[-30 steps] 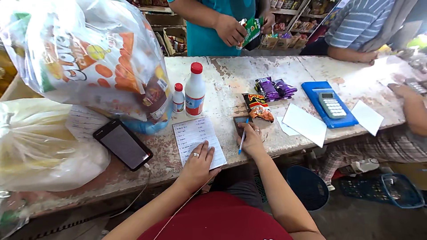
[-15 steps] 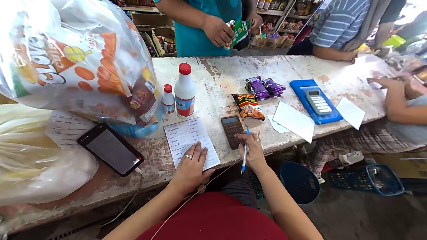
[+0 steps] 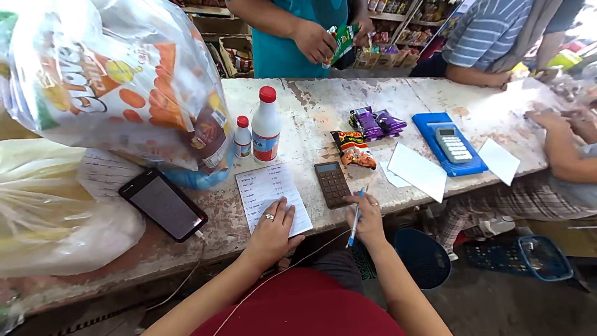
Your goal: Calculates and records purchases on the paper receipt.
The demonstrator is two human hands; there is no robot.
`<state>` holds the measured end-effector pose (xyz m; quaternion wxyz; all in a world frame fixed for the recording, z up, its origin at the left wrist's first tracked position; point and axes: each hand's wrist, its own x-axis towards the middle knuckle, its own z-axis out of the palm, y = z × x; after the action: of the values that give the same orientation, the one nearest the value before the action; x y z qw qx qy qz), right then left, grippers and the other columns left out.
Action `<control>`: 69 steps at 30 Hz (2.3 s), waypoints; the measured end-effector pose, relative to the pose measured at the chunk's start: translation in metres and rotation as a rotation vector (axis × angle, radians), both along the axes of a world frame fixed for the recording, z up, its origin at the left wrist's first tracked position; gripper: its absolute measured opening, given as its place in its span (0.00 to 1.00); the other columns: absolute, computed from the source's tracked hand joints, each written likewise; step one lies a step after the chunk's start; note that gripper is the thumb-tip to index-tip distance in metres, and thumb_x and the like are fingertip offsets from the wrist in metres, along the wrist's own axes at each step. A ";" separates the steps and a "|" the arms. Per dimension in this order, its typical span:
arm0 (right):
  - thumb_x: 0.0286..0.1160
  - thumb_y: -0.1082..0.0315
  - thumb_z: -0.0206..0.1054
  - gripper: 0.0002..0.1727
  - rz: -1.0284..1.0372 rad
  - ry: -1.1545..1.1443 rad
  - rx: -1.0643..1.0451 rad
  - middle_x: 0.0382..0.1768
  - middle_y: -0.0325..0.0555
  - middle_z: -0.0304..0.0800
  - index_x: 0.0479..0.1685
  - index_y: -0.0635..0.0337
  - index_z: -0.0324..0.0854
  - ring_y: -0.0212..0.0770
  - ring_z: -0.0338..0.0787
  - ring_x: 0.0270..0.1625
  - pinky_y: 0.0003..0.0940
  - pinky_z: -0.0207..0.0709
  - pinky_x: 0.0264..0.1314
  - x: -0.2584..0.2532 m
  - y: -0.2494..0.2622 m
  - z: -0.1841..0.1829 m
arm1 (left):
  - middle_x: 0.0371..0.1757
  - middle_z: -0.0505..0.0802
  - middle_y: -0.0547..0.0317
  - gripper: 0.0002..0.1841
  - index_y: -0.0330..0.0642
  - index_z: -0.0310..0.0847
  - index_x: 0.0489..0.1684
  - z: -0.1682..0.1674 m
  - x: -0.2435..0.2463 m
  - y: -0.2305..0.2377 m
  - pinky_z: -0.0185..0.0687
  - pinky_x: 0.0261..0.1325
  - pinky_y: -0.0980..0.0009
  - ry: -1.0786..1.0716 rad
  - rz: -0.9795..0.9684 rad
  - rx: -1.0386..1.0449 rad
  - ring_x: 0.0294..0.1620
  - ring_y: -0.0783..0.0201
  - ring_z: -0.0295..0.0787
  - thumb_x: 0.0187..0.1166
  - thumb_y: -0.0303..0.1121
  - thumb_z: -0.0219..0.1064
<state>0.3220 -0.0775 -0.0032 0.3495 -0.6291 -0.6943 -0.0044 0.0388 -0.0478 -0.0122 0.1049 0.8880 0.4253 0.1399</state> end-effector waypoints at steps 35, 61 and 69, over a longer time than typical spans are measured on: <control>0.71 0.73 0.60 0.14 -0.132 0.035 -0.105 0.49 0.53 0.96 0.48 0.64 0.90 0.59 0.92 0.58 0.64 0.77 0.67 0.010 0.008 -0.002 | 0.84 0.75 0.34 0.43 0.35 0.75 0.79 -0.002 0.001 0.000 0.67 0.84 0.47 0.005 0.002 0.040 0.85 0.37 0.70 0.79 0.66 0.57; 0.70 0.74 0.61 0.15 -0.134 0.047 -0.062 0.48 0.54 0.96 0.50 0.65 0.91 0.57 0.94 0.54 0.60 0.80 0.64 0.007 0.007 -0.009 | 0.83 0.76 0.34 0.43 0.35 0.75 0.79 -0.005 0.000 0.000 0.69 0.82 0.46 -0.013 0.004 0.064 0.84 0.36 0.71 0.78 0.66 0.57; 0.73 0.73 0.61 0.13 -0.132 0.057 -0.178 0.44 0.57 0.95 0.49 0.65 0.90 0.59 0.94 0.50 0.62 0.82 0.58 0.007 0.011 0.009 | 0.82 0.77 0.34 0.43 0.35 0.76 0.78 -0.005 0.000 0.001 0.70 0.82 0.46 -0.009 0.007 0.078 0.83 0.36 0.73 0.78 0.67 0.57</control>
<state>0.3294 -0.0664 0.0054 0.3110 -0.7017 -0.6390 0.0521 0.0393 -0.0471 -0.0167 0.0714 0.8894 0.4219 0.1607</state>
